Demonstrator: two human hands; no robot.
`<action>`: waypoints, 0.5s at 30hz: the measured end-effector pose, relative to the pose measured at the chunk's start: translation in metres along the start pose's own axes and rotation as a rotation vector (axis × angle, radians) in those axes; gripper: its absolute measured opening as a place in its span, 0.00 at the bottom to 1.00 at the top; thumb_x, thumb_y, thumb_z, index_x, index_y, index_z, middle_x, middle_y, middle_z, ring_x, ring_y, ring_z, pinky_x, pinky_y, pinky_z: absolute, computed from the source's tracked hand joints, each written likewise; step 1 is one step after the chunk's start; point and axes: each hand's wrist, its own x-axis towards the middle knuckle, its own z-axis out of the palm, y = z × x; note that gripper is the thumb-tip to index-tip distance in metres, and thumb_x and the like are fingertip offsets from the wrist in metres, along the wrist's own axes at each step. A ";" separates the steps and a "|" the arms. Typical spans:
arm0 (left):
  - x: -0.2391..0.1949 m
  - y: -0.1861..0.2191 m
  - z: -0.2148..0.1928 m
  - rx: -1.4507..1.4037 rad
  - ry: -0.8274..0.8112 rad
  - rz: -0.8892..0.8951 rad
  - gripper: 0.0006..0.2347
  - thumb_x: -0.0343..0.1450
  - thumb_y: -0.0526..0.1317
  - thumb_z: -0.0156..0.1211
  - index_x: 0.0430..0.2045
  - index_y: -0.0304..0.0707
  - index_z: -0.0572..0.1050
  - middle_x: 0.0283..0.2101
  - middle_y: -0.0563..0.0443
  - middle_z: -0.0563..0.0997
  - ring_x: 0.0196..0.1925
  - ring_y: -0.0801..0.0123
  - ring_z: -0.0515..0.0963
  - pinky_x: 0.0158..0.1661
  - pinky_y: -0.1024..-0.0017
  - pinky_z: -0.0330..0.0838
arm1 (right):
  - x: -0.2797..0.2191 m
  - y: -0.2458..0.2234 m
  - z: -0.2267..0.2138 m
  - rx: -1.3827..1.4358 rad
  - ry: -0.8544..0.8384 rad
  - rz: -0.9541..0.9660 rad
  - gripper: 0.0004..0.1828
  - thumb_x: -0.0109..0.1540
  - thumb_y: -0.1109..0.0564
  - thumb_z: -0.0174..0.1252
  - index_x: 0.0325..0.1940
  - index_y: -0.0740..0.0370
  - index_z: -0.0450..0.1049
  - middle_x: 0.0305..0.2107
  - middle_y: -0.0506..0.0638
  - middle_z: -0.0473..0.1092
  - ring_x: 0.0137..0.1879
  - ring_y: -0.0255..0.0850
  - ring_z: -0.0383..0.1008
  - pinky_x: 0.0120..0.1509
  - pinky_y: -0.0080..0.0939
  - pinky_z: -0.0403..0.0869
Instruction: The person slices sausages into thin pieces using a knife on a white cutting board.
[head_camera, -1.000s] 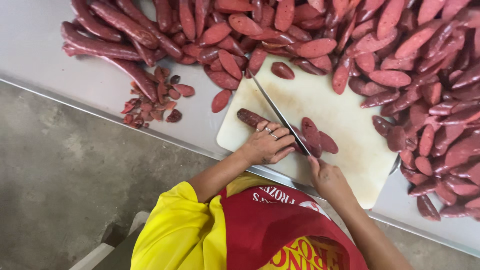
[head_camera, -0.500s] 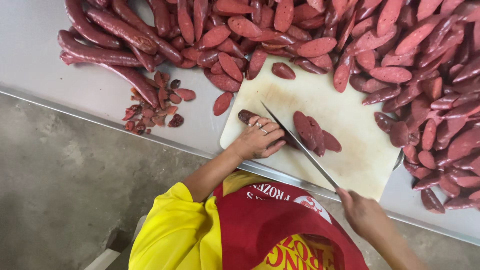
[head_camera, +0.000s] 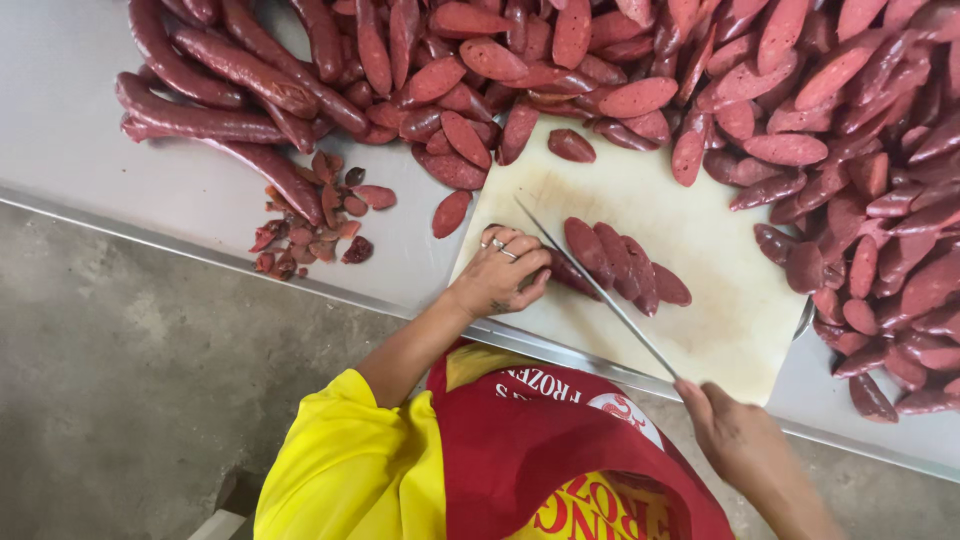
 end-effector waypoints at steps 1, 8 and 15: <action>0.000 0.000 0.001 -0.008 -0.019 -0.018 0.10 0.65 0.39 0.68 0.37 0.46 0.75 0.43 0.53 0.75 0.48 0.58 0.73 0.53 0.56 0.63 | -0.007 0.007 0.002 -0.062 0.011 0.020 0.28 0.67 0.36 0.43 0.41 0.61 0.76 0.27 0.70 0.76 0.42 0.69 0.77 0.49 0.65 0.73; -0.001 -0.002 0.004 -0.087 -0.054 -0.064 0.10 0.65 0.38 0.67 0.38 0.46 0.76 0.43 0.53 0.76 0.48 0.59 0.74 0.51 0.57 0.62 | 0.069 -0.046 0.044 0.037 0.068 -0.301 0.28 0.71 0.40 0.41 0.40 0.64 0.78 0.24 0.69 0.74 0.36 0.68 0.76 0.45 0.63 0.73; -0.006 0.000 -0.008 0.010 0.089 0.023 0.12 0.65 0.35 0.65 0.41 0.43 0.76 0.46 0.49 0.75 0.51 0.57 0.74 0.55 0.58 0.67 | 0.081 -0.087 0.036 0.136 0.152 -0.389 0.26 0.70 0.40 0.44 0.43 0.65 0.75 0.28 0.71 0.74 0.38 0.69 0.74 0.42 0.64 0.71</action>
